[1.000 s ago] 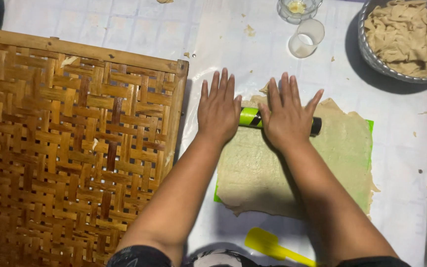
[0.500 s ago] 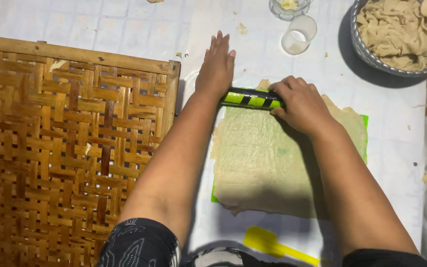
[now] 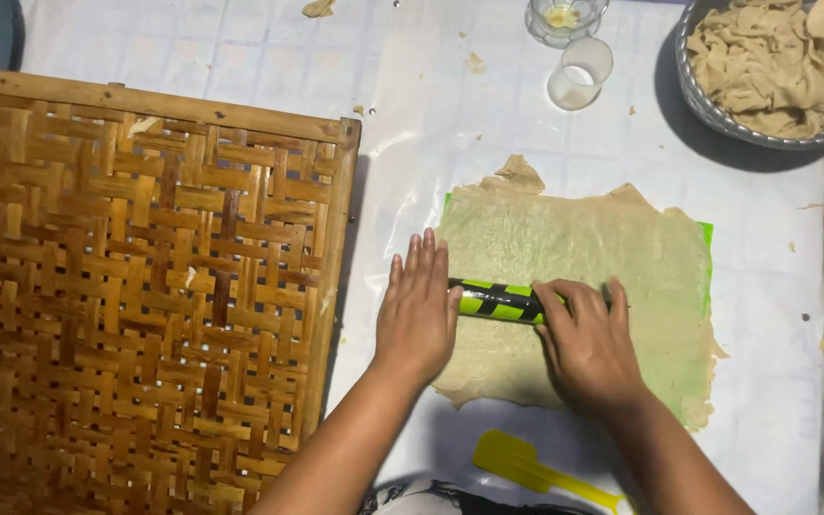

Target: Rolling out dough and cutting it into small circular shapes using a mold.

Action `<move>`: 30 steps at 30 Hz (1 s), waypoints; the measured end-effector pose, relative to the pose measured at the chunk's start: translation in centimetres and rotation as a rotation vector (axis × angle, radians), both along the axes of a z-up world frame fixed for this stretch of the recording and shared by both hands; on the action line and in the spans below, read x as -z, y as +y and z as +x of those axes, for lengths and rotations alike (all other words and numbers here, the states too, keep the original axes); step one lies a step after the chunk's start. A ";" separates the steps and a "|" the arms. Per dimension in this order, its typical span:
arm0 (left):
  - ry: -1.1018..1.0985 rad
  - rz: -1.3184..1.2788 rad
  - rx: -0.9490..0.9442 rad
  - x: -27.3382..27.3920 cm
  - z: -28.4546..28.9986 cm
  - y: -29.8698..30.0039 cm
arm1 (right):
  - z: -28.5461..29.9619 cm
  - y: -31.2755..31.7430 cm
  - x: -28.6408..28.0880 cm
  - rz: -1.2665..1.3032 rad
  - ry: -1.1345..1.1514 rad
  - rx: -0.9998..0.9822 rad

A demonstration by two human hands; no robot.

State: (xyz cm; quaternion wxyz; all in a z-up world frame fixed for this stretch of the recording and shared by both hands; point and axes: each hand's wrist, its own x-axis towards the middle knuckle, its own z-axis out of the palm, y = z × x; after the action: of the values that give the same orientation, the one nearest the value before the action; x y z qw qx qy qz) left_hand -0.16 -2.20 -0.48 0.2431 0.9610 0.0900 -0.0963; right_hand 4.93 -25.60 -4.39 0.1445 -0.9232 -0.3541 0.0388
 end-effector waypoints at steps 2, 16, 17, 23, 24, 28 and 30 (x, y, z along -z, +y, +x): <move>-0.031 0.070 0.047 1.8 0.3 0.1 | -0.9 0.9 1.0 -0.030 -0.045 0.071; 0.014 0.304 -0.047 3.5 16.3 3.7 | 14.9 7.1 1.3 0.044 0.005 0.327; 0.013 0.286 -0.046 3.0 15.5 3.5 | 14.3 6.9 1.4 0.037 0.022 0.321; -0.050 0.228 -0.008 3.2 8.1 2.3 | 6.5 5.7 0.5 -0.035 0.137 0.315; -0.096 0.220 0.015 3.6 6.7 2.3 | 5.1 5.5 0.2 -0.065 0.162 0.305; -0.125 0.247 0.064 4.2 0.4 1.8 | -0.8 3.4 1.1 -0.101 0.188 0.260; -0.095 0.208 0.064 4.3 -2.0 1.8 | -2.7 2.4 -0.1 -0.069 0.287 0.179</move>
State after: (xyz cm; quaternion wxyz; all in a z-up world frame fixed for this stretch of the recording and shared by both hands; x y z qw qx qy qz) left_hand -2.19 -0.42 -4.77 0.1428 0.9869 0.0570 -0.0484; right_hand 2.18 -23.17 -4.24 0.1645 -0.9404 -0.2445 0.1695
